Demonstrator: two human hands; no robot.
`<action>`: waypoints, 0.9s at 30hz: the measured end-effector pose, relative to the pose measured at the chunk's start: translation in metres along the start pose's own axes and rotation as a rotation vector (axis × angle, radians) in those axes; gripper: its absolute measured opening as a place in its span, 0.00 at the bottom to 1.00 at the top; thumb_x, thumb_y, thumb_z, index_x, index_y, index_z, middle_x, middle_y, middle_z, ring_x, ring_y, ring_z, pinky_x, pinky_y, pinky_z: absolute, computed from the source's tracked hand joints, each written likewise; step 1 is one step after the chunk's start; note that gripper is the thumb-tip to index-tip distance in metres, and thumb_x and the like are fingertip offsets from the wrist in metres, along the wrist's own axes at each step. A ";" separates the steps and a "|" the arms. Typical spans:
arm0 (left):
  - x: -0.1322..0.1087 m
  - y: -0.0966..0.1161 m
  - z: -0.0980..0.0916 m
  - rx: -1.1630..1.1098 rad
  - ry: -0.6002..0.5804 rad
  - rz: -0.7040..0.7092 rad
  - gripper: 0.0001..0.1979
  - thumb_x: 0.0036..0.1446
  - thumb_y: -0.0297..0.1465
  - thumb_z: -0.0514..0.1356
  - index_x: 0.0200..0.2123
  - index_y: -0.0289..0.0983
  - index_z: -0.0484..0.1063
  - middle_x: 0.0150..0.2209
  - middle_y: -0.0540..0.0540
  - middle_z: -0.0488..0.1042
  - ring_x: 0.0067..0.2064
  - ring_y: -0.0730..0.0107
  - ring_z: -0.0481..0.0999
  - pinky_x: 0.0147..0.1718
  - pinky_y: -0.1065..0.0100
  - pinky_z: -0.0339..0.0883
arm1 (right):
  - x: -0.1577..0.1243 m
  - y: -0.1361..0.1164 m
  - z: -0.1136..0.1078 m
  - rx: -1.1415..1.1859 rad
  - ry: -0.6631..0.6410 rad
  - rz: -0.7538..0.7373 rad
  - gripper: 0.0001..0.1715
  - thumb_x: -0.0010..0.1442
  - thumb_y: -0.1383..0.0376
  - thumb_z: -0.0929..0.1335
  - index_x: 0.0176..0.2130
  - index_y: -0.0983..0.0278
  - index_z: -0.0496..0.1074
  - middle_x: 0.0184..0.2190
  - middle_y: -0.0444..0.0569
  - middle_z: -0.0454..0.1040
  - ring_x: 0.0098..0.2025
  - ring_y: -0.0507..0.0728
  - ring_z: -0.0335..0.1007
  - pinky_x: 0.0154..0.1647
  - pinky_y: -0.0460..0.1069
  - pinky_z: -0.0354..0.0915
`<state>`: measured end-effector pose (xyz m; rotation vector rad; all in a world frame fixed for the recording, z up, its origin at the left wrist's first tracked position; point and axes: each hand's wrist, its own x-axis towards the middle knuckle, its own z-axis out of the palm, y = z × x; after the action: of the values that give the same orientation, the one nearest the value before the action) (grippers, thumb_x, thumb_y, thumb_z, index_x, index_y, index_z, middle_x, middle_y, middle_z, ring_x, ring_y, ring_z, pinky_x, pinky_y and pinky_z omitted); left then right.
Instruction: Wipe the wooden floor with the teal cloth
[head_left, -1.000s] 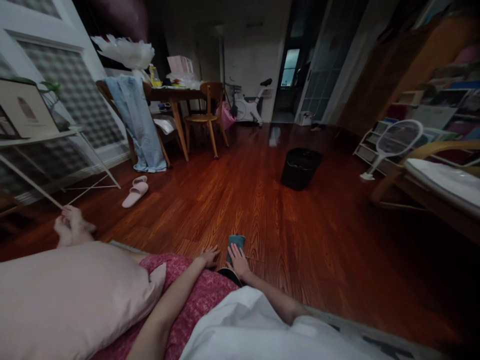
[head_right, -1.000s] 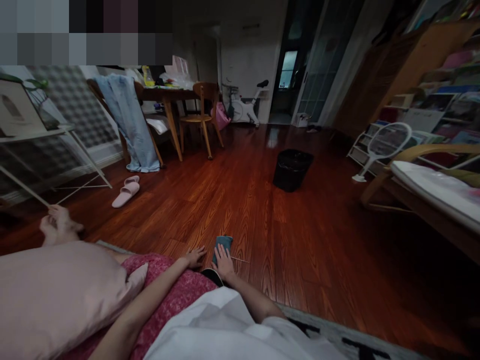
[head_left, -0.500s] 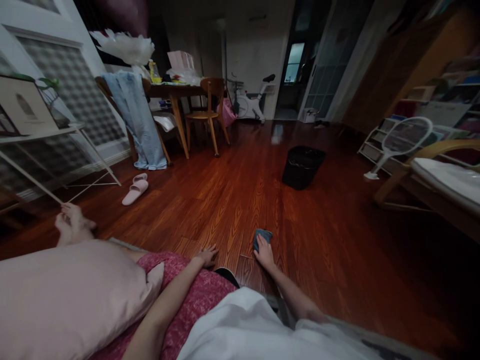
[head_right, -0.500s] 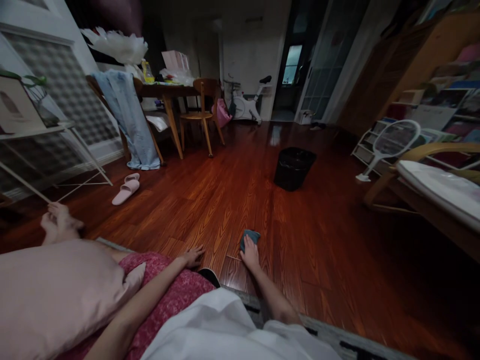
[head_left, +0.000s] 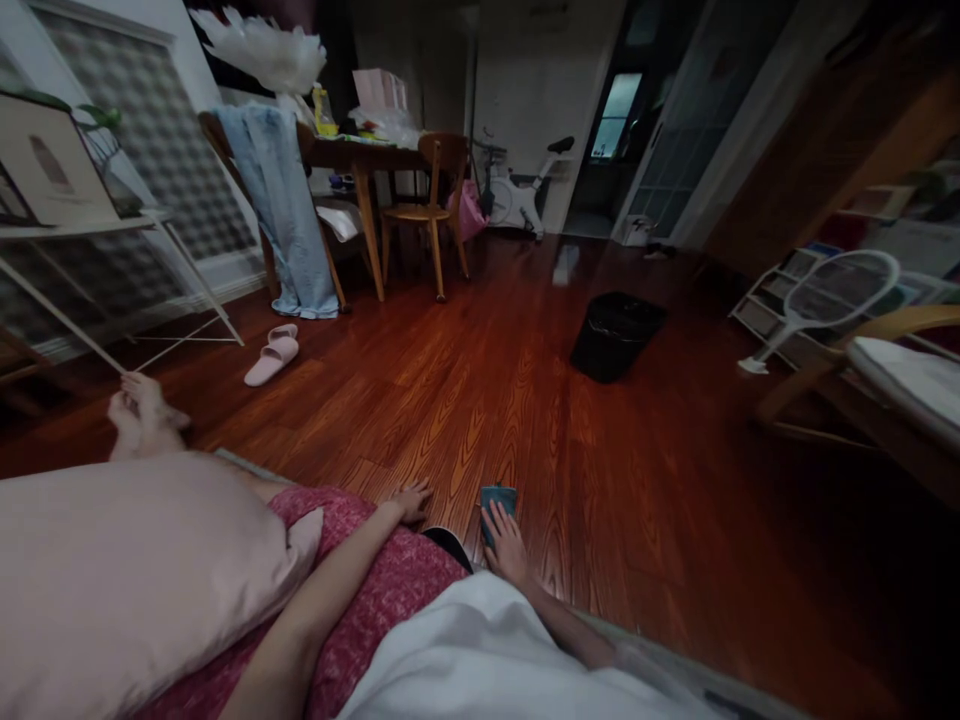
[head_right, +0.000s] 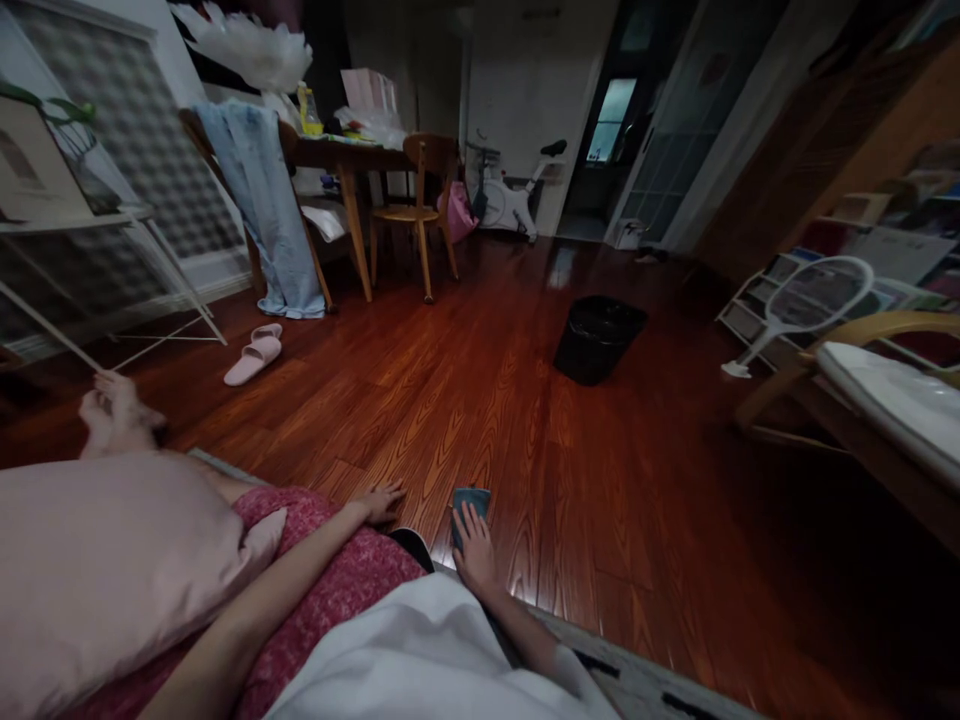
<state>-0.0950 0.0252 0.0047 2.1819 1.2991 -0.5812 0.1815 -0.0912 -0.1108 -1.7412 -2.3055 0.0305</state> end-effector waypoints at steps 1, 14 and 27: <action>0.000 0.000 0.000 -0.001 -0.002 0.000 0.40 0.59 0.38 0.60 0.71 0.42 0.49 0.73 0.38 0.38 0.72 0.45 0.40 0.66 0.39 0.37 | -0.003 -0.004 0.000 0.003 0.001 -0.004 0.48 0.56 0.69 0.63 0.72 0.56 0.46 0.73 0.47 0.44 0.74 0.59 0.36 0.70 0.60 0.45; -0.005 0.005 -0.005 0.015 -0.004 -0.009 0.41 0.58 0.37 0.61 0.71 0.43 0.49 0.73 0.37 0.39 0.72 0.45 0.42 0.65 0.39 0.40 | 0.110 0.001 -0.024 0.037 0.007 0.199 0.32 0.68 0.59 0.58 0.68 0.61 0.57 0.71 0.54 0.52 0.72 0.61 0.44 0.68 0.60 0.48; -0.001 0.003 0.000 -0.032 -0.001 -0.001 0.41 0.58 0.37 0.61 0.71 0.42 0.48 0.73 0.37 0.38 0.72 0.44 0.40 0.65 0.38 0.37 | 0.003 -0.023 -0.014 0.059 -0.045 -0.033 0.31 0.67 0.55 0.60 0.67 0.52 0.60 0.70 0.49 0.56 0.71 0.61 0.48 0.67 0.59 0.51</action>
<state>-0.0930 0.0236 0.0064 2.1546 1.3007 -0.5584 0.1619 -0.0967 -0.0930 -1.6900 -2.3401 0.1319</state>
